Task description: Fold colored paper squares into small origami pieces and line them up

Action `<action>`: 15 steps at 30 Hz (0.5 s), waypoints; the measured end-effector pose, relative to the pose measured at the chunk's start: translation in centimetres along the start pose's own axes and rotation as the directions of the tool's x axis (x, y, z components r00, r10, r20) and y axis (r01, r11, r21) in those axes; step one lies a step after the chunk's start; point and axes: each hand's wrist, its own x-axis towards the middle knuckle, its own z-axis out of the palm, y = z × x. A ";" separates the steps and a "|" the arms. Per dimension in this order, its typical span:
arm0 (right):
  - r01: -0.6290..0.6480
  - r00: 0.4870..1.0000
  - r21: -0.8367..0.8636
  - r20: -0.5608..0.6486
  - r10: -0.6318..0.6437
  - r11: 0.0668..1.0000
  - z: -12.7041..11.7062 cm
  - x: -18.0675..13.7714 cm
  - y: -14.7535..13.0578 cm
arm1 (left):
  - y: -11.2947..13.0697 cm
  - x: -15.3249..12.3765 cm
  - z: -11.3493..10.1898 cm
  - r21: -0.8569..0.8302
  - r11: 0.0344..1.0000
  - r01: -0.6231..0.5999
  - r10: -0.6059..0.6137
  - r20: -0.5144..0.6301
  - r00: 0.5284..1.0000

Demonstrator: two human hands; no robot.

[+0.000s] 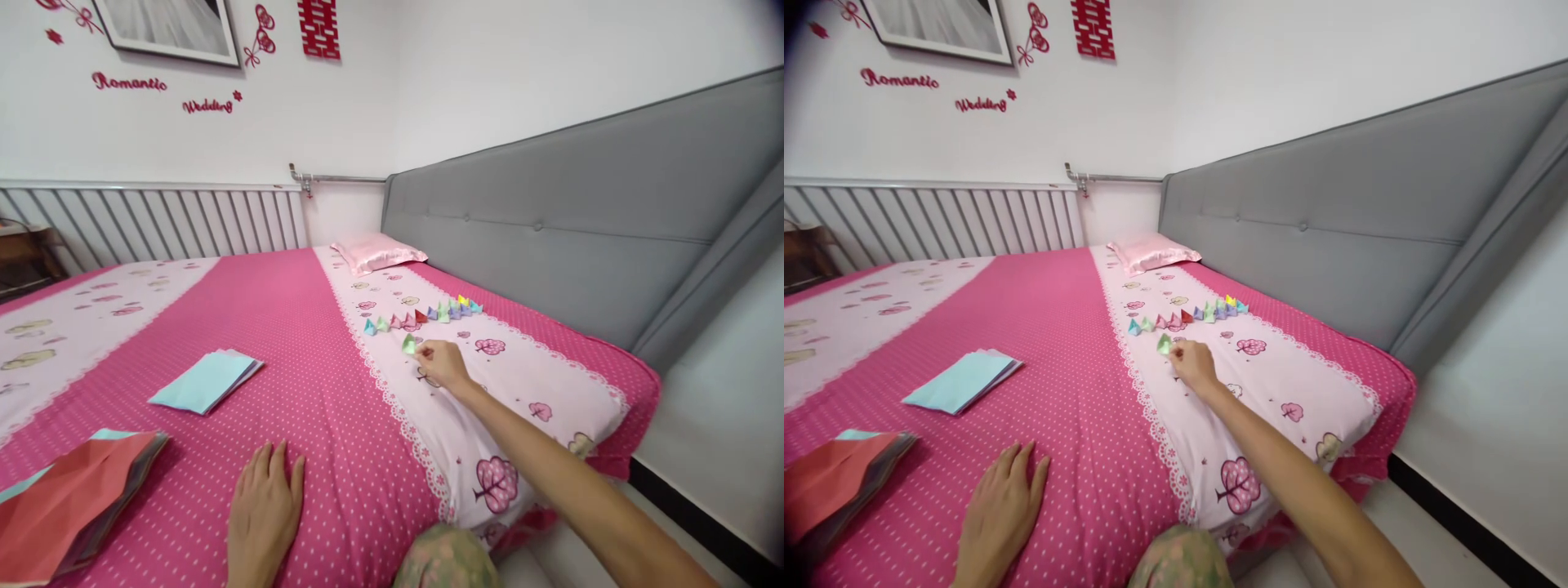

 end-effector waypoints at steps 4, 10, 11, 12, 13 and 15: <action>-0.131 0.991 -0.163 -0.028 0.128 0.978 -1.4 4.6 4.8 | -0.6 -0.2 0.7 0.021 0.997 -0.071 0.071 -0.026 0.997; -0.269 0.957 -0.315 0.021 0.290 0.910 -0.1 9.9 8.8 | -1.2 -0.3 1.5 -0.031 0.990 -0.141 0.138 -0.074 0.988; -0.286 0.949 -0.333 0.029 0.313 0.898 0.4 10.5 9.2 | -1.3 -0.3 1.6 -0.052 0.989 -0.137 0.133 -0.071 0.989; -0.301 0.942 -0.350 0.035 0.334 0.887 0.8 11.0 9.6 | -1.5 -0.4 1.9 -0.076 0.988 -0.137 0.132 -0.062 0.989; -0.315 0.935 -0.364 0.041 0.353 0.876 1.2 11.4 9.8 | -1.7 -0.4 2.1 -0.099 0.986 -0.135 0.130 -0.056 0.990; -0.337 0.922 -0.390 0.048 0.384 0.857 2.0 12.1 10.2 | -2.0 -0.6 2.6 -0.141 0.981 -0.130 0.124 -0.049 0.991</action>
